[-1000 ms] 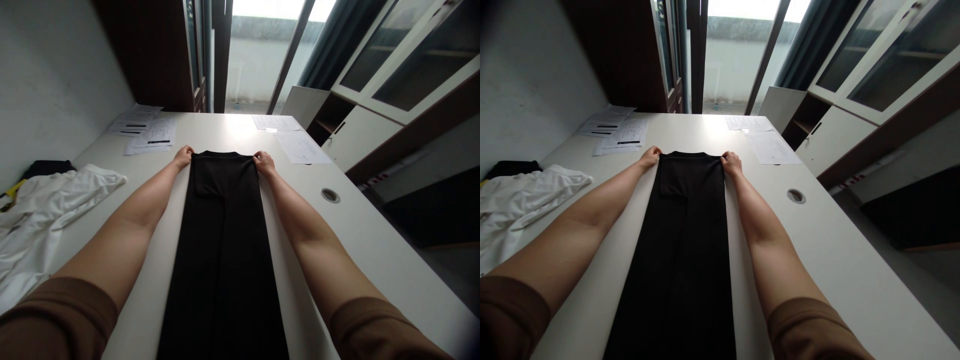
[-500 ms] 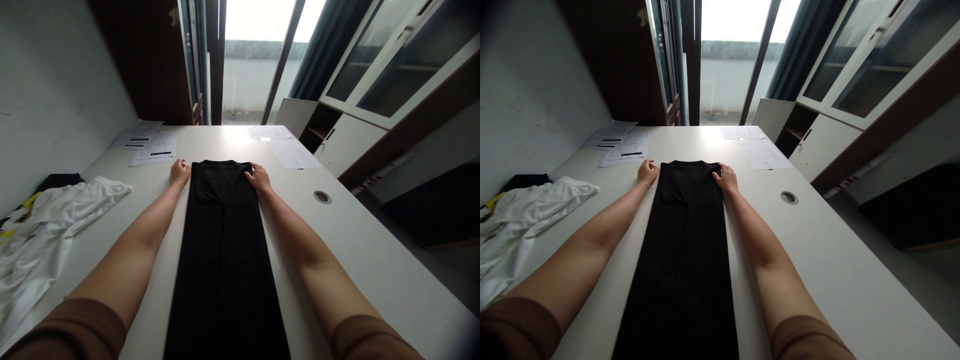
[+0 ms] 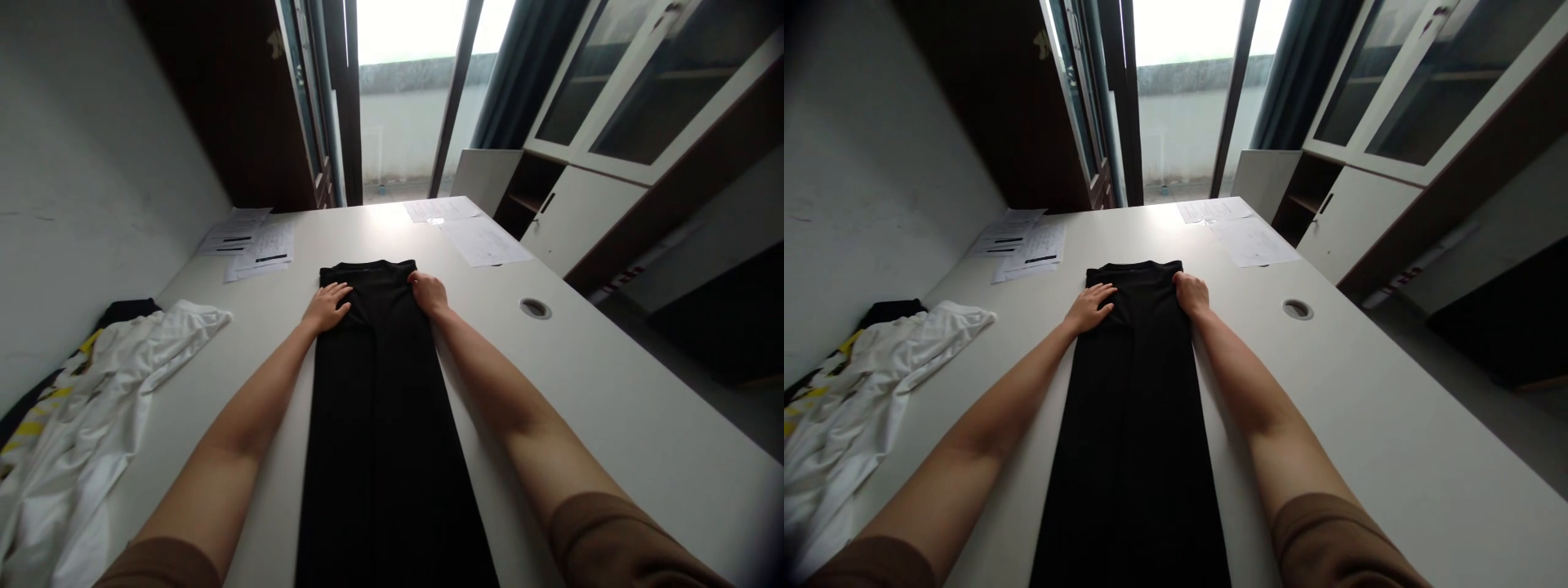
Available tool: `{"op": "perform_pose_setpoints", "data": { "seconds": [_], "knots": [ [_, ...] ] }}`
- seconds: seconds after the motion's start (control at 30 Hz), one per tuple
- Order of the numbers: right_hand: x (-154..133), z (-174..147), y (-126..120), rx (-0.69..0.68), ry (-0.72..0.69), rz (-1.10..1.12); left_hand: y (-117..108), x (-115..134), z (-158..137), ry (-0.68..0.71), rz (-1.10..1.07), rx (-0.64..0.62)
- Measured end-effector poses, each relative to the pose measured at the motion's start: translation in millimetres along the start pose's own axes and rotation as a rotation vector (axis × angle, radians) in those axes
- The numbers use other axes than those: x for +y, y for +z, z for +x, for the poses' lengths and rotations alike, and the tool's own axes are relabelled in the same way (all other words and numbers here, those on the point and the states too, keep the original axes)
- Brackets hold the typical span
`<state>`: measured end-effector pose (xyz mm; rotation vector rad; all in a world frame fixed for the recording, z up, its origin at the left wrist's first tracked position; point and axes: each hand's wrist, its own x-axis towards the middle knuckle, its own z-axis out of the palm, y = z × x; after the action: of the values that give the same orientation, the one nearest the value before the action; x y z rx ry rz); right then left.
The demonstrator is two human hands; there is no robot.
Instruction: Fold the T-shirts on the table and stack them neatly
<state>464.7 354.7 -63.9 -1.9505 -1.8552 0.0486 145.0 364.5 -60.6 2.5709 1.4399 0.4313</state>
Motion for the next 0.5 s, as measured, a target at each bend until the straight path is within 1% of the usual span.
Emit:
{"op": "perform_pose_setpoints", "data": {
  "seconds": [0.13, 0.2, 0.3, 0.37, 0.43, 0.5],
  "knots": [
    [3, -2, -4, 0.033, 0.036, 0.016, 4, -4, 6, -0.092, 0.043, -0.057],
    [3, -5, -8, 0.05, 0.021, 0.0, 6, -4, 7, -0.11, 0.059, -0.063],
    [-3, -10, -16, 0.113, -0.084, -0.023, 8, -5, 4, -0.119, 0.08, -0.036],
    [-15, -15, -18, 0.137, -0.18, -0.016, 10, -5, 3, -0.147, 0.101, -0.012],
    [-32, -20, -16, 0.124, -0.26, -0.002, 11, -5, 3, -0.177, 0.118, -0.013],
    [-49, -24, -8, 0.05, -0.294, 0.0, 10, -6, 4, -0.184, 0.126, -0.038]
  ]
}}
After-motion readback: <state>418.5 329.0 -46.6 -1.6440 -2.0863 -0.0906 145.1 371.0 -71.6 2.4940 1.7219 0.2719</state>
